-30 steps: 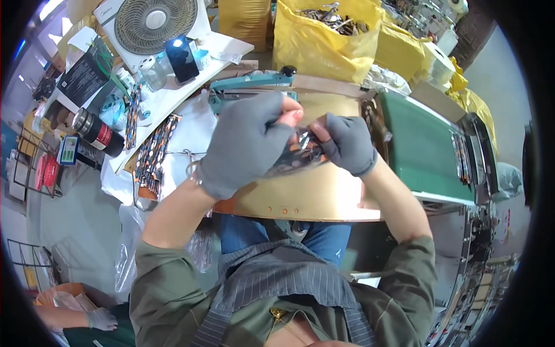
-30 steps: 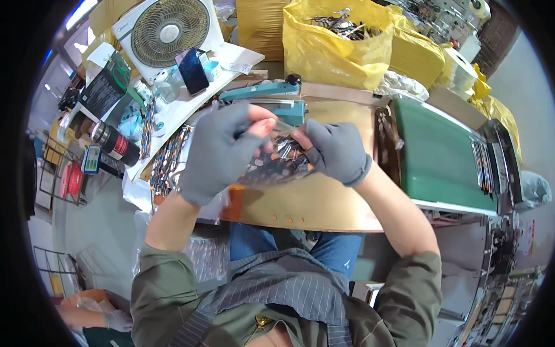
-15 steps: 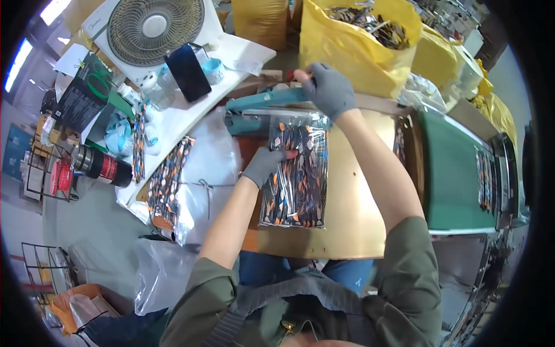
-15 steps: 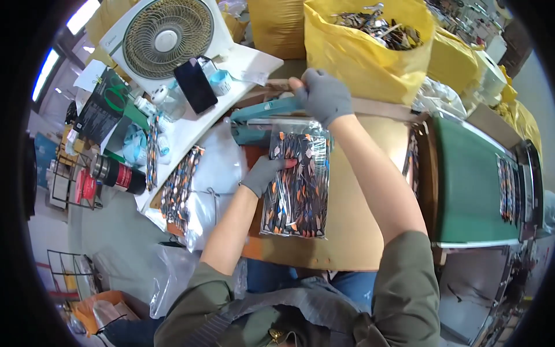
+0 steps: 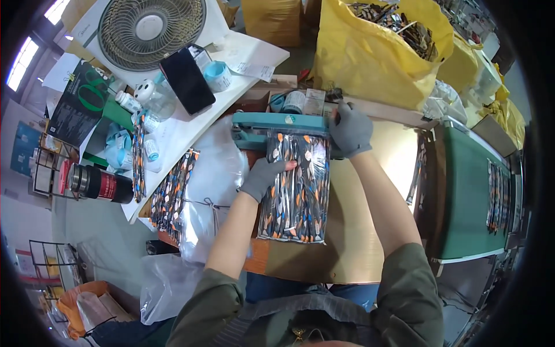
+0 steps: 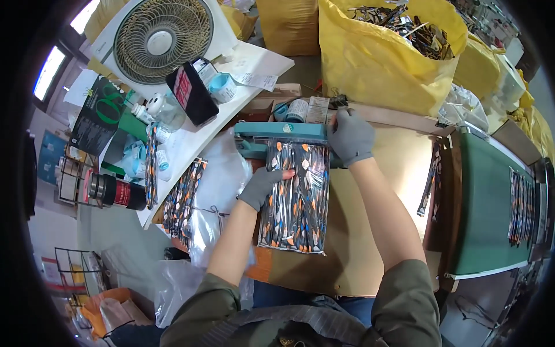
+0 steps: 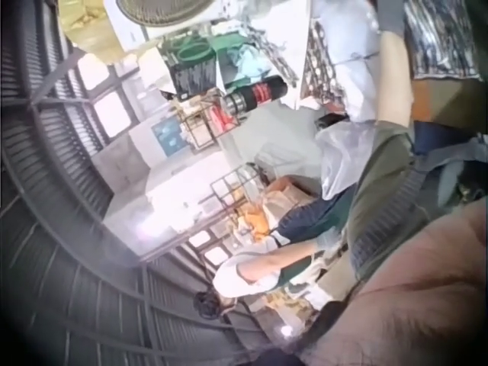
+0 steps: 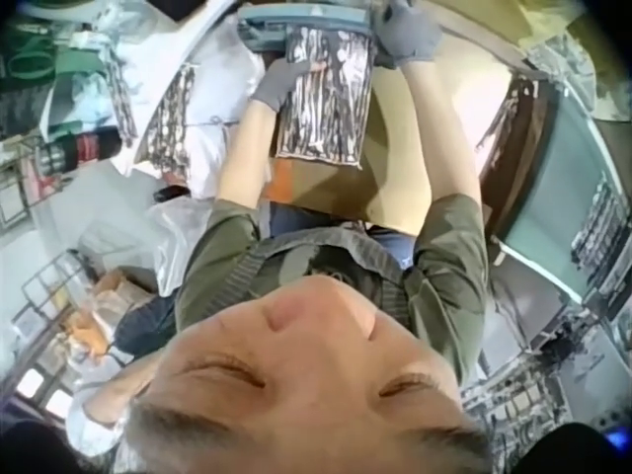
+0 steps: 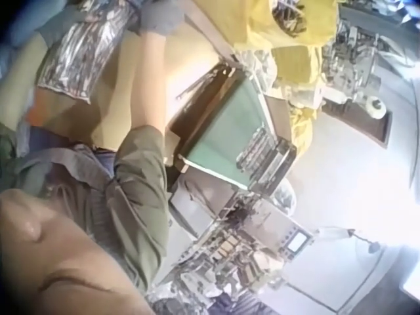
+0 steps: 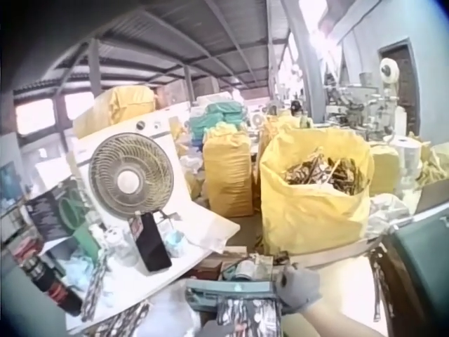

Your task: Packaging items into plastic bags and sealing them using a heat sealer.

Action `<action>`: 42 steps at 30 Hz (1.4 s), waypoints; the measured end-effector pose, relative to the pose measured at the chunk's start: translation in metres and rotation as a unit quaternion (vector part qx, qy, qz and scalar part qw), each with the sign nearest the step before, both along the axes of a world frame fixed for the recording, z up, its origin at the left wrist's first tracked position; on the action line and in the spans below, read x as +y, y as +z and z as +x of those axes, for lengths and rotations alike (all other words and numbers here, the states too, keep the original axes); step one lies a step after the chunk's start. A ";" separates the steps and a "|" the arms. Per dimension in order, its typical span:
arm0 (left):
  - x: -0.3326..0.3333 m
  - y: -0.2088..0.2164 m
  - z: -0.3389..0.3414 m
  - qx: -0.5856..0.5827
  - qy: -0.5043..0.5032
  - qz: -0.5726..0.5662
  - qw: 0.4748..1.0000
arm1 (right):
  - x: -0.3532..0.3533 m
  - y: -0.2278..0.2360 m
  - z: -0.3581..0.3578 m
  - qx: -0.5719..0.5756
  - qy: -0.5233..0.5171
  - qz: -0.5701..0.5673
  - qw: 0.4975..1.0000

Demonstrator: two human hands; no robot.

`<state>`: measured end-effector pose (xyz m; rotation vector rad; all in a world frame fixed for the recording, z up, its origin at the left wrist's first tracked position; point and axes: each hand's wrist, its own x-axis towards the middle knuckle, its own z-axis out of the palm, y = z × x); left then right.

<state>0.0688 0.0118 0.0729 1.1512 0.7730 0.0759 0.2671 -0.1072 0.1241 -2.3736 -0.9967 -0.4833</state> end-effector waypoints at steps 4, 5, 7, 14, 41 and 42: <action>0.000 0.001 0.001 -0.012 -0.011 0.019 1.000 | -0.001 -0.003 -0.003 -0.002 -0.009 0.039 0.999; 0.000 0.003 -0.001 -0.019 -0.008 0.001 1.000 | -0.002 0.001 -0.005 -0.002 -0.009 0.040 0.999; -0.001 0.011 -0.004 -0.003 -0.004 -0.023 1.000 | -0.008 0.012 -0.010 0.118 0.025 -0.020 0.993; -0.021 0.041 -0.040 -0.039 -0.047 0.203 0.977 | -0.188 -0.050 0.060 0.085 -0.277 -0.137 0.947; -0.244 0.151 -0.119 -0.179 -0.182 0.202 0.946 | -0.282 0.141 -0.155 0.464 0.223 0.210 0.831; -0.250 0.147 -0.120 -0.179 -0.161 0.203 0.949 | -0.280 0.139 -0.161 0.373 0.199 0.229 0.877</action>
